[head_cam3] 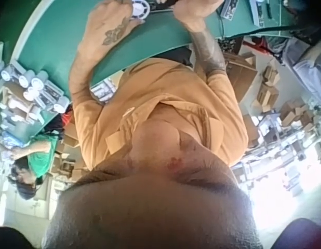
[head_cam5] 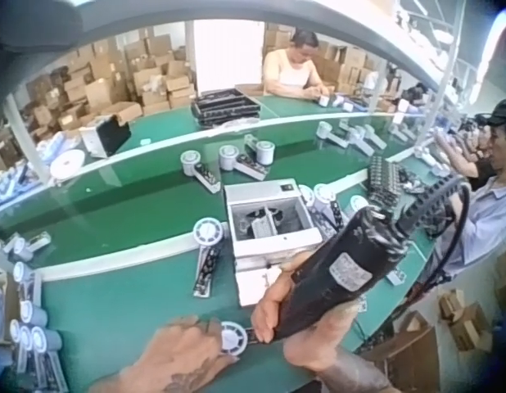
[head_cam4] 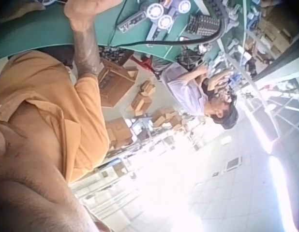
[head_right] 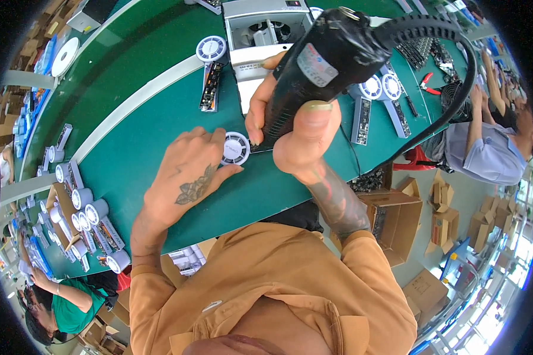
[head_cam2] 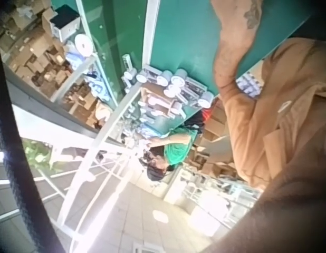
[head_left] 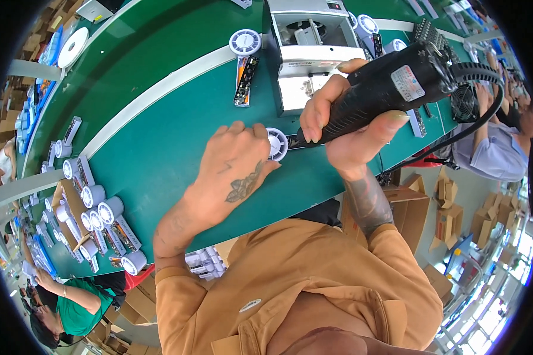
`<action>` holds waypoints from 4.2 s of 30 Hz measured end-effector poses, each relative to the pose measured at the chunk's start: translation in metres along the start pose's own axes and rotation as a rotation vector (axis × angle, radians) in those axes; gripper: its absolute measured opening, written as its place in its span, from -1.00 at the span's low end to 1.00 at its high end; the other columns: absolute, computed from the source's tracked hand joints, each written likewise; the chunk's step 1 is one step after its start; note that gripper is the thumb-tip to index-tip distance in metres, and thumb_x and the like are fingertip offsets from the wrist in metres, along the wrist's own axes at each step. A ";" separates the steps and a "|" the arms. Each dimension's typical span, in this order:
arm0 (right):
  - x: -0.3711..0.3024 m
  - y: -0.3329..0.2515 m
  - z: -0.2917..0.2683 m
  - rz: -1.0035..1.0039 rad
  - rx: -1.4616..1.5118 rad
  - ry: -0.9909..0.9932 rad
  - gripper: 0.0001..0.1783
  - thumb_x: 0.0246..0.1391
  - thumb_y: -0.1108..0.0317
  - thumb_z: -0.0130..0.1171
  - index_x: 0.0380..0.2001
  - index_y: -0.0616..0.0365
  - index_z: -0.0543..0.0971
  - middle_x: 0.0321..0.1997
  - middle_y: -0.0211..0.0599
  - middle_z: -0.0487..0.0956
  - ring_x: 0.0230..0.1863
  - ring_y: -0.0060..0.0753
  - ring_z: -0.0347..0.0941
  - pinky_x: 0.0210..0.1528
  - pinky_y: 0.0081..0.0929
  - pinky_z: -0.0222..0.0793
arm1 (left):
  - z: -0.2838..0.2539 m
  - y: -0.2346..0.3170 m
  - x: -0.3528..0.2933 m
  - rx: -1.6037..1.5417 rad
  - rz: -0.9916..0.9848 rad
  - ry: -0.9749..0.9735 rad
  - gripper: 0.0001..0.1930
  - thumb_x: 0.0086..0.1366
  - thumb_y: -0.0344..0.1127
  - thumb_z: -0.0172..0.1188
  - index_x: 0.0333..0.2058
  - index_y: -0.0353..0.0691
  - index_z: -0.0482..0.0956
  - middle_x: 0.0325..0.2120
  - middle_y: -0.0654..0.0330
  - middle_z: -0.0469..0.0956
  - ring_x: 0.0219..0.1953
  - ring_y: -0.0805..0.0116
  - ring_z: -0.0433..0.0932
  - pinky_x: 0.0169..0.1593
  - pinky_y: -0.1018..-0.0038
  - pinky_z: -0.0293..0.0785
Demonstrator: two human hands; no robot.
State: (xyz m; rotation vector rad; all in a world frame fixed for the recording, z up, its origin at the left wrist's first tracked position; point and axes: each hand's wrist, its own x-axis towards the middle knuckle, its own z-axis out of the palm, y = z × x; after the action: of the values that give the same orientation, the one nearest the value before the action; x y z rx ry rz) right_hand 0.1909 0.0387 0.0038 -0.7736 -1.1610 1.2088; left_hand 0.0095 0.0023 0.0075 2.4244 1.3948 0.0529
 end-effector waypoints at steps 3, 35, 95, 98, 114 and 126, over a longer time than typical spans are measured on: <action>-0.001 -0.001 -0.002 0.015 0.005 0.021 0.14 -0.12 -0.77 -0.24 0.13 0.07 0.19 -0.63 -0.34 0.31 -0.73 -0.45 0.25 -0.66 -0.42 0.25 | 0.002 -0.001 -0.001 -0.025 0.033 0.071 -0.51 0.10 -0.12 0.40 -0.16 -0.39 0.50 -0.41 0.00 0.50 -0.24 0.03 0.50 -0.17 0.24 0.43; -0.071 0.030 -0.083 0.303 0.660 0.244 -0.21 0.36 -0.32 -0.38 0.27 0.18 0.21 -0.56 -0.36 0.30 -0.71 -0.46 0.21 -0.62 -0.43 0.23 | -0.079 -0.331 -0.026 0.182 -0.947 0.081 -0.28 0.07 0.21 0.38 0.10 -0.11 0.51 0.05 0.00 0.56 0.09 0.03 0.54 0.15 0.24 0.44; 0.005 -0.001 -0.031 -0.160 -0.061 0.022 0.00 0.12 -0.47 0.01 0.08 0.39 0.18 -0.66 -0.25 0.37 -0.75 -0.47 0.31 -0.72 -0.51 0.27 | 0.052 0.009 0.025 -0.001 0.213 0.316 -0.74 0.20 -0.20 0.33 -0.15 -0.10 0.70 -0.35 0.37 0.59 -0.30 0.39 0.53 -0.16 0.40 0.28; 0.000 0.002 -0.031 -0.176 -0.070 -0.023 0.01 0.10 -0.49 0.01 0.09 0.36 0.17 -0.65 -0.25 0.37 -0.74 -0.47 0.31 -0.71 -0.51 0.27 | 0.053 0.007 0.024 0.006 0.211 0.302 -0.73 0.20 -0.19 0.33 -0.14 -0.09 0.70 -0.35 0.37 0.59 -0.30 0.40 0.52 -0.17 0.40 0.27; -0.013 0.012 -0.034 -0.110 0.054 -0.069 -0.01 -0.07 -0.51 0.20 0.04 0.16 0.24 -0.61 -0.30 0.41 -0.69 -0.44 0.35 -0.65 -0.50 0.30 | 0.053 0.006 0.024 0.027 0.214 0.310 -0.75 0.19 -0.19 0.33 -0.16 -0.07 0.70 -0.36 0.40 0.58 -0.30 0.42 0.51 -0.18 0.41 0.26; 0.057 -0.032 -0.047 -0.297 0.009 -0.509 0.08 -0.19 -0.80 -0.17 -0.34 0.20 0.36 -0.65 -0.35 0.38 -0.64 -0.47 0.35 -0.63 -0.47 0.29 | 0.050 0.008 0.023 0.189 0.317 0.327 -0.66 0.19 -0.19 0.33 -0.08 -0.14 0.65 -0.30 0.35 0.62 -0.31 0.41 0.52 -0.23 0.43 0.34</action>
State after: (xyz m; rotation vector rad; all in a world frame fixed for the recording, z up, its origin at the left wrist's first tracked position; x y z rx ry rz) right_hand 0.2424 0.0921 0.0352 -0.2693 -1.6179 1.1879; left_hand 0.0381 0.0037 -0.0403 2.8770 1.1656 0.4301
